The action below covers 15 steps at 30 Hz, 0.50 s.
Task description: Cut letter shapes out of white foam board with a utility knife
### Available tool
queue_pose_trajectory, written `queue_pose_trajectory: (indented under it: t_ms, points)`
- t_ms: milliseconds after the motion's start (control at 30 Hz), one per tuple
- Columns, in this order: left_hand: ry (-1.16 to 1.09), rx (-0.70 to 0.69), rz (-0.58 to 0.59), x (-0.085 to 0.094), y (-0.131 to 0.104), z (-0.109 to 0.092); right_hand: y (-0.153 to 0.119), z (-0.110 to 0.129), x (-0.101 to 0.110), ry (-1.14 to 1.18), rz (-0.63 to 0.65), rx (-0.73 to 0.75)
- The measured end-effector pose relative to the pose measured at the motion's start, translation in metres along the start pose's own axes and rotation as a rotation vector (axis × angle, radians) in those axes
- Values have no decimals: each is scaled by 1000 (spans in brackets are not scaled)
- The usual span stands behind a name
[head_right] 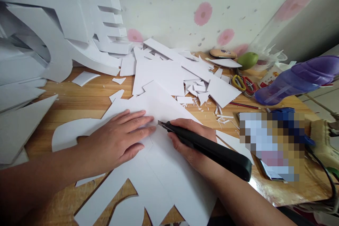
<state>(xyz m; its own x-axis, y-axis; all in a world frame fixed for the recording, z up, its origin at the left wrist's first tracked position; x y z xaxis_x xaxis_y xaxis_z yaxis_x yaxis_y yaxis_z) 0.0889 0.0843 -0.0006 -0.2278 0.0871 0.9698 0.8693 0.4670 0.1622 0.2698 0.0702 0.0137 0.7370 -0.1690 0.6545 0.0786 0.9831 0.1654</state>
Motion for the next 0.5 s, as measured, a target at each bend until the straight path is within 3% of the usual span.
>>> queue_pose_trajectory:
  t_ms: [500]
  points:
    - [4, 2, -7, -1, -1, 0, 0, -2, -1, 18, 30, -17]
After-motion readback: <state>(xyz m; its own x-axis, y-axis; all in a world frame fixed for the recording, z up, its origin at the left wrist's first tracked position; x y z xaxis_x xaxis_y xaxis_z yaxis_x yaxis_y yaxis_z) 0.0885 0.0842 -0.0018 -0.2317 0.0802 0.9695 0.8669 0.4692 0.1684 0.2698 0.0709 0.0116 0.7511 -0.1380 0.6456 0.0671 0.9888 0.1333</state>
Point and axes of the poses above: each hand's wrist, its own y-axis towards the middle knuckle, its own x-axis out of the back of the hand, z = x × y, the point moved 8 cm from there along y, towards the middle knuckle, and after that the axes turned 11 degrees about -x, right-handed, at the moved point
